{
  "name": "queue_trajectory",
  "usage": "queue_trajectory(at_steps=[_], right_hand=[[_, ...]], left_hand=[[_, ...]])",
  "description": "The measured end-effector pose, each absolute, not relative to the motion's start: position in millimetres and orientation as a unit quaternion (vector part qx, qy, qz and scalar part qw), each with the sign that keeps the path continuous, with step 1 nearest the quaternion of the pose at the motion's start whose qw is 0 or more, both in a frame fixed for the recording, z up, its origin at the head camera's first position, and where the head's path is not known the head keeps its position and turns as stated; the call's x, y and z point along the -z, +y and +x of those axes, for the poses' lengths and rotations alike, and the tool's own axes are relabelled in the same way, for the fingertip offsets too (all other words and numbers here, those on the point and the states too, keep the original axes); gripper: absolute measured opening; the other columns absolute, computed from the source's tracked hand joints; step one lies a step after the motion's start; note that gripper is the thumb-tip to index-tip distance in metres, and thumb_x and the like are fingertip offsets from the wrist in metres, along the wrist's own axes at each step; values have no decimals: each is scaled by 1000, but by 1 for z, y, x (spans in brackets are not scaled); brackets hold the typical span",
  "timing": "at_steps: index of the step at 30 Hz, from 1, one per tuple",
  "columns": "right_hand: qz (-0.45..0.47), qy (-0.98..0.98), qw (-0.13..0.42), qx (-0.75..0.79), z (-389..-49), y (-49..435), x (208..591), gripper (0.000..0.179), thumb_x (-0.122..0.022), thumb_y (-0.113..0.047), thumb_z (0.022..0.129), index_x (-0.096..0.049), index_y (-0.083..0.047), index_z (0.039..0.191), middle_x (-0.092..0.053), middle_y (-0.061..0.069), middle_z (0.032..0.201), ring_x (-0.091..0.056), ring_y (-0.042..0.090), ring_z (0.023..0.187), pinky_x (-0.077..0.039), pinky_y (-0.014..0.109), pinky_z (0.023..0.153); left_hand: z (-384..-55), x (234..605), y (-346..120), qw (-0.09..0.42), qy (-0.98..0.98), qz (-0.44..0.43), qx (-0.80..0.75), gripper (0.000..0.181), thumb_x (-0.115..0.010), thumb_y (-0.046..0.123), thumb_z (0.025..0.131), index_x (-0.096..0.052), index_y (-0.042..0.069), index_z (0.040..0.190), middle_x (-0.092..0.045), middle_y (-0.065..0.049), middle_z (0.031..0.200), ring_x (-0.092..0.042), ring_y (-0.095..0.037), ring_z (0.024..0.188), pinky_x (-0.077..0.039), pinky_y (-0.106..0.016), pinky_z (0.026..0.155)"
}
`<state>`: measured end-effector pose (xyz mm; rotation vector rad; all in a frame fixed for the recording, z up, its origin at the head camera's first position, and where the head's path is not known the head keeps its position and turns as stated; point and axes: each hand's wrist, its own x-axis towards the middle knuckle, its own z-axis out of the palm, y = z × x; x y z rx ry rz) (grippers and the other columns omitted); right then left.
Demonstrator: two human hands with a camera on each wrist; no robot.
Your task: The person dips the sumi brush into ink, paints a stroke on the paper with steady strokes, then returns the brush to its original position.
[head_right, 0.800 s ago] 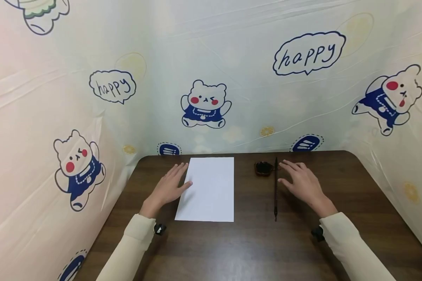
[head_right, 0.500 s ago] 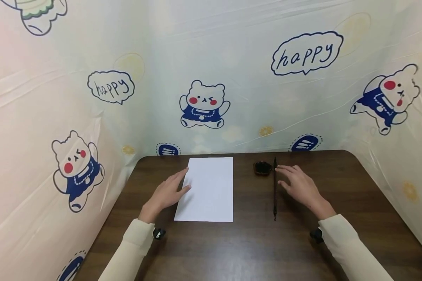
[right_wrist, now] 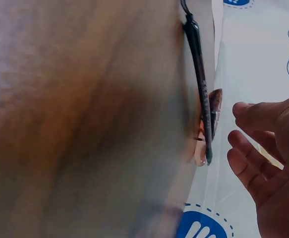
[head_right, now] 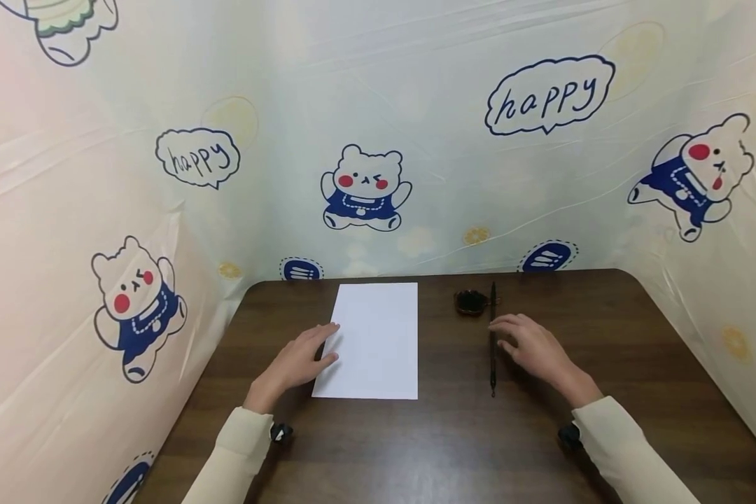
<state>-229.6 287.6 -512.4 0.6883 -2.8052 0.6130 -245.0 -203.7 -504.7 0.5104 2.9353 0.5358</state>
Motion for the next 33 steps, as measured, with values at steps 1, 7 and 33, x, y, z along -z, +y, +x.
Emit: queue_trajectory(at_steps=[1,7,33], right_hand=[[235,-945,89,-209,-229,287,514,34,-77,-3,95,-75,-6,129,-73,14,133,-68,38,122,-58,60,97],[253,-941,73,-214,-226,287,521,32,-77,-1,94,-77,-9,126,-73,10,132,-70,36,121,-59,58,94],[306,-936,89,-150,-225,282,534,30,-76,7,91,-81,-11,114,-74,5,127,-71,29,117,-61,51,93]], left_hand=[[-244,506,-205,68,967,171,-176,66,-71,36,103,-47,20,162,-43,-7,171,-36,-38,160,-34,-74,120],[-240,512,-213,120,958,178,-190,74,-77,39,97,-48,21,162,-35,-7,174,-25,-41,163,-23,-81,120],[-234,522,-217,135,955,179,-193,76,-80,47,94,-52,22,160,-30,-8,177,-17,-44,165,-10,-81,124]])
